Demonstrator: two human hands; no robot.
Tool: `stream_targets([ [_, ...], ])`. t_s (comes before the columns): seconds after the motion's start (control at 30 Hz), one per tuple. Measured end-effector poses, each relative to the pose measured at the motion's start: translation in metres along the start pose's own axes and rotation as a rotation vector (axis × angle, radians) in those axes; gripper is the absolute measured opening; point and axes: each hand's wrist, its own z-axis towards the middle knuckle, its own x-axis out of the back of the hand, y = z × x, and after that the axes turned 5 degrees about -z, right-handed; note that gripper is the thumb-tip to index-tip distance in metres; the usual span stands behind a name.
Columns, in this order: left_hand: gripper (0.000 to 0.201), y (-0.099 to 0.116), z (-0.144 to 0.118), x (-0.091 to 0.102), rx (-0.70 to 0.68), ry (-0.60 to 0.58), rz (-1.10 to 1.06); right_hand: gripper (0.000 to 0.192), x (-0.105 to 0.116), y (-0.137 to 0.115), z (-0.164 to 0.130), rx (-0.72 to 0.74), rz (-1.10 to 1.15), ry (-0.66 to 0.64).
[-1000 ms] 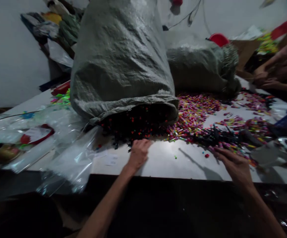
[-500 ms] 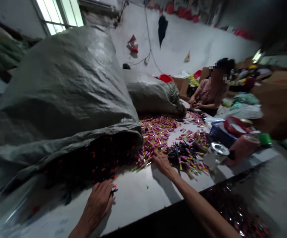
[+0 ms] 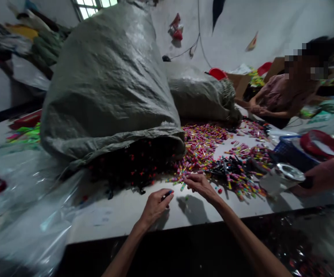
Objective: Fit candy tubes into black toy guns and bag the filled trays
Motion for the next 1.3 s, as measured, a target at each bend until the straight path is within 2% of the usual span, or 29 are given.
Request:
stream_targets([
  [0.1, 0.023, 0.012, -0.008, -0.003, -0.046, -0.067, 0.07, 0.036, 0.003, -0.016, -0.028, 0.023, 0.473, -0.158],
  [0.2, 0.021, 0.018, -0.012, -0.009, 0.004, -0.071, -0.008, 0.033, 0.002, -0.026, -0.044, 0.012, 0.551, -0.131],
  [0.27, 0.022, 0.018, -0.012, -0.012, 0.085, 0.018, -0.2, 0.032, -0.004, -0.03, -0.049, -0.024, 0.568, -0.1],
  [0.37, 0.02, 0.02, -0.007, -0.013, 0.235, 0.234, -0.658, 0.032, -0.024, -0.036, -0.059, -0.101, 0.621, -0.067],
  [0.43, 0.02, 0.022, -0.003, -0.012, 0.328, 0.336, -0.963, 0.031, -0.041, -0.042, -0.068, -0.118, 0.646, -0.041],
  [0.53, 0.017, 0.026, 0.004, -0.012, 0.429, 0.474, -1.224, 0.03, -0.063, -0.054, -0.082, -0.09, 0.636, -0.012],
  [0.63, 0.006, 0.026, 0.009, -0.016, 0.435, 0.64, -1.256, 0.026, -0.073, -0.063, -0.092, -0.032, 0.561, 0.064],
  [0.8, 0.013, 0.026, 0.01, -0.021, 0.357, 0.805, -1.179, 0.024, -0.077, -0.065, -0.099, 0.075, 0.406, 0.151],
  [0.97, 0.017, 0.028, 0.009, -0.023, 0.301, 0.826, -1.153, 0.026, -0.076, -0.063, -0.101, 0.133, 0.334, 0.168],
  [1.3, 0.02, 0.025, 0.007, -0.029, 0.311, 0.855, -1.134, 0.028, -0.078, -0.063, -0.106, 0.154, 0.261, 0.211],
])
